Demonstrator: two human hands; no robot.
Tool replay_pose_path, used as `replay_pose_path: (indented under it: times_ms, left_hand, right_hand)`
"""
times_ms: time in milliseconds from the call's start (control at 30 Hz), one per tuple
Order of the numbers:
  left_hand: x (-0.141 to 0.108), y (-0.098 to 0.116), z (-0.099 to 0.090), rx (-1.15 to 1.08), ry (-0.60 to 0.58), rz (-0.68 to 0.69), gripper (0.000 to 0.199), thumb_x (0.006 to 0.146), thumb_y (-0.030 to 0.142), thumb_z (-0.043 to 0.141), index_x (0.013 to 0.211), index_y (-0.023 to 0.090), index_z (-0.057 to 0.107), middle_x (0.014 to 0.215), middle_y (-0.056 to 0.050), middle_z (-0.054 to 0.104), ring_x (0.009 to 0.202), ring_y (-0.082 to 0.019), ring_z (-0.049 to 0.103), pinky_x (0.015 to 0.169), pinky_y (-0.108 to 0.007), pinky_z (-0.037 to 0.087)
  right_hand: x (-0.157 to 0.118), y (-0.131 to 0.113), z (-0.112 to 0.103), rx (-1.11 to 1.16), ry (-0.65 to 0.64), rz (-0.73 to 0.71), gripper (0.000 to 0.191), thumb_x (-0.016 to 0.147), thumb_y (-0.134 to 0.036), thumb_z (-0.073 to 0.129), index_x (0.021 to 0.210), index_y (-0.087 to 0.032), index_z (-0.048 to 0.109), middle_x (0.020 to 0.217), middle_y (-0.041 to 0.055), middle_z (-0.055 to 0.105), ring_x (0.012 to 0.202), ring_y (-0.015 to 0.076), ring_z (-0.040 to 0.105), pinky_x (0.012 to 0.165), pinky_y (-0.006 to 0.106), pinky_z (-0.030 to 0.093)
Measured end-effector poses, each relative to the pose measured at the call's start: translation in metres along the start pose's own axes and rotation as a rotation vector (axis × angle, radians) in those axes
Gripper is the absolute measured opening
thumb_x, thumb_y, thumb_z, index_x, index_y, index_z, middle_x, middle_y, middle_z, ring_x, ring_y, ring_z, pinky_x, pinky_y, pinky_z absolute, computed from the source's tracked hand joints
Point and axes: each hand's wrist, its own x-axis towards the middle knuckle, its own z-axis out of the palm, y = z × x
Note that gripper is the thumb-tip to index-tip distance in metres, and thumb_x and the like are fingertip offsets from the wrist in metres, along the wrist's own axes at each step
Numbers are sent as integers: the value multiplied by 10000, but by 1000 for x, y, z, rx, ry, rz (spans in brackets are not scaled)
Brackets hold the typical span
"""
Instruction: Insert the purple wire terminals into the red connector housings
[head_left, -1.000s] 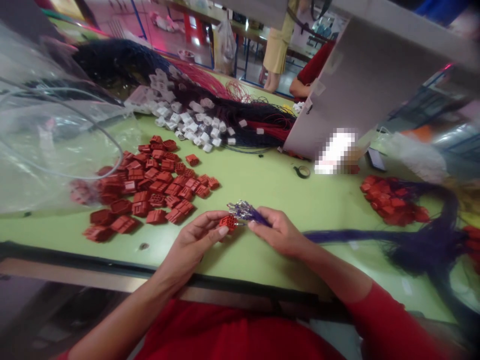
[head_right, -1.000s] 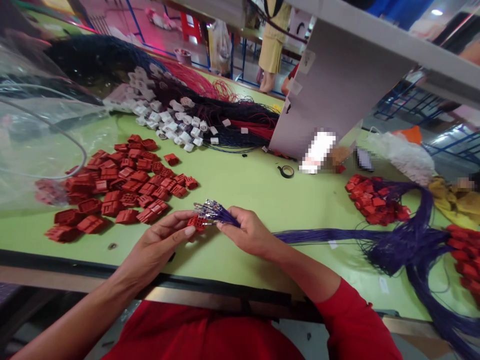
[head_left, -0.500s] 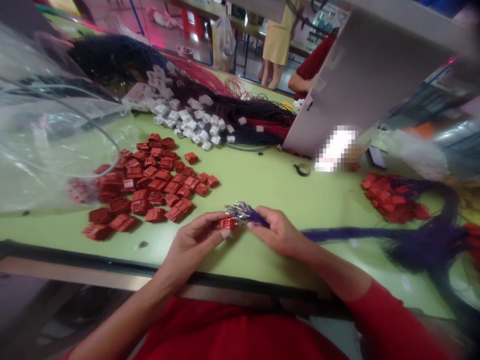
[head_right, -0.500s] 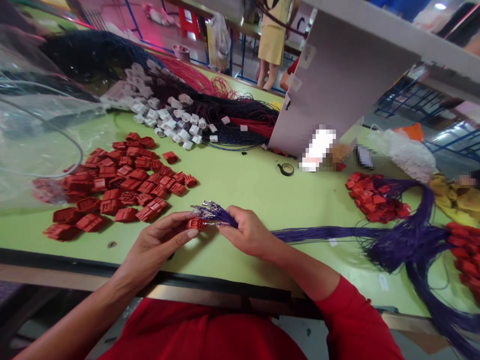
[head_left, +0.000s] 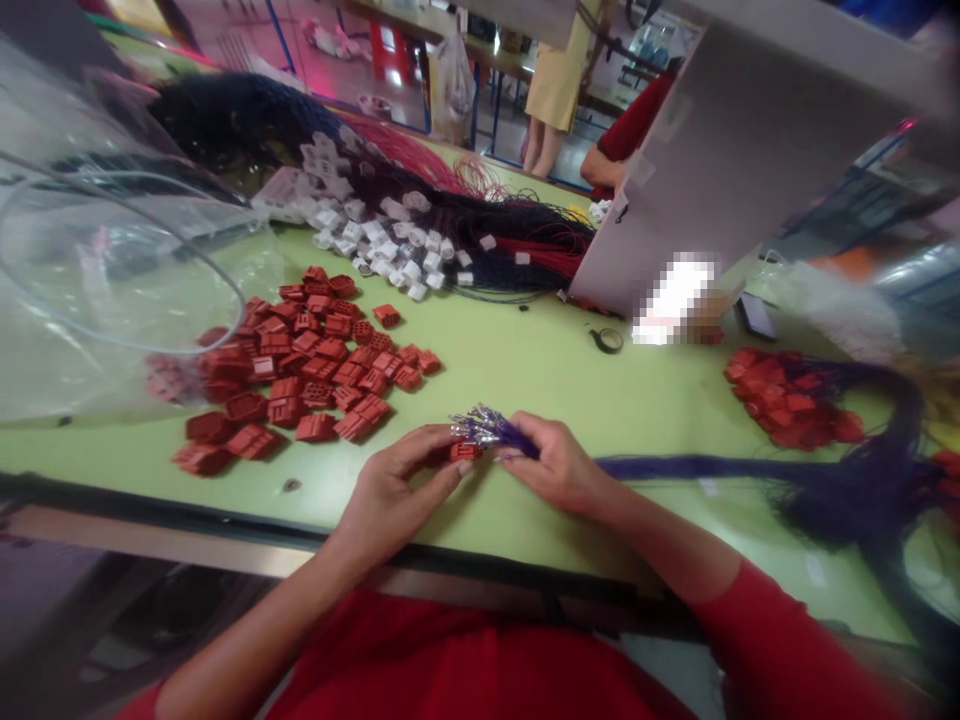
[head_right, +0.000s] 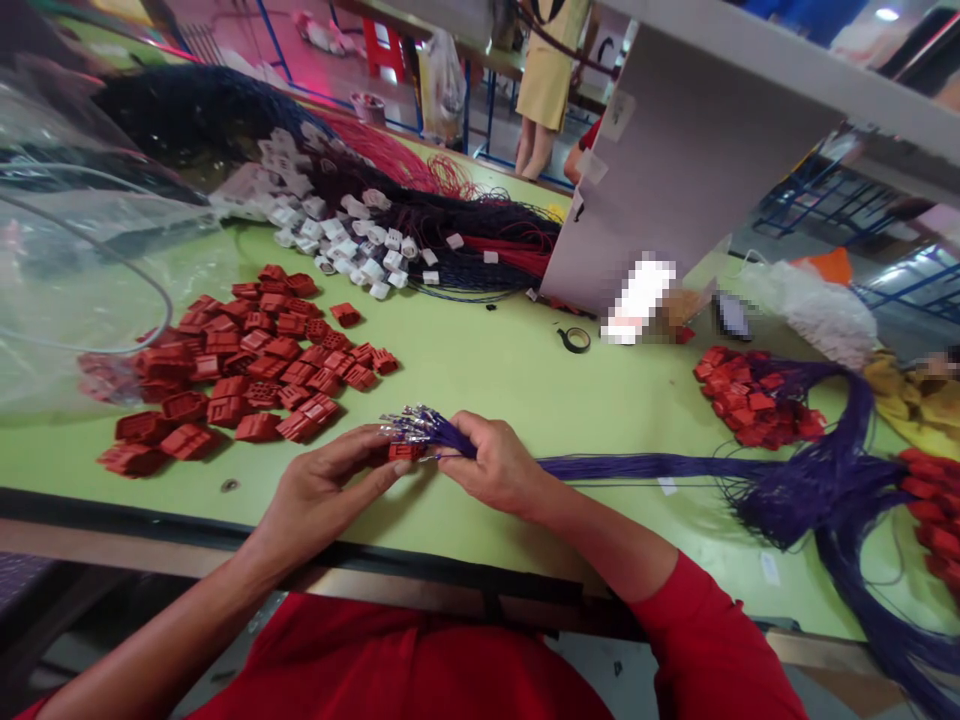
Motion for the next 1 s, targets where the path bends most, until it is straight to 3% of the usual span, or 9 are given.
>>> replay_pose_path:
  times_ms: [100,200,300,533,767,1000]
  left_hand:
    - [1,1,-1,-109,-20,-100,251,798,305,784,1028,205,785,1026,-70,787,859,-201,733,796,-315,618]
    - [3,1,-1,-193,-67,-152,262,798,299,786,1038,192,784,1014,-74,795,860,-200,737,800,-312,618]
    - [3,1,1,-196,-67,-96,261,807,278,777,1054,193,787,1076,-78,778,944,-207,732,869,-318,609]
    - [4,5,2,-19,-43,50,174,811,233,738,966,186,802,1007,-85,764,920,-207,721,825,-302,611]
    - [4,2,-1,-158,-63,-94,184,784,273,777,947,190,796,937,-70,786,825,-193,730,776,-308,621]
    - [5,3,4,-121,-27,7,190,775,226,775,962,198,799,1029,-81,773,905,-204,738,818,-319,627]
  right_hand:
    - [1,-1,-1,2,-5,5,149,837,-270,580,756,-203,475,650,-51,415,615,113,359,577,254,302]
    - [1,-1,-2,60,-52,1,138,827,-277,586,759,-200,494,660,-47,430,618,113,370,574,249,310]
    - [1,0,-2,107,-64,2,109,820,-266,579,774,-196,509,670,-47,428,620,112,372,577,247,315]
    - [1,2,-1,115,-80,-1,88,803,-243,584,776,-191,518,683,-42,456,640,115,392,595,246,328]
    - [2,1,-2,109,-89,-7,105,807,-240,592,765,-197,506,674,-44,441,636,116,382,587,247,319]
    - [2,4,-1,122,-84,2,51,793,-220,570,794,-189,529,696,-41,456,647,119,401,613,258,335]
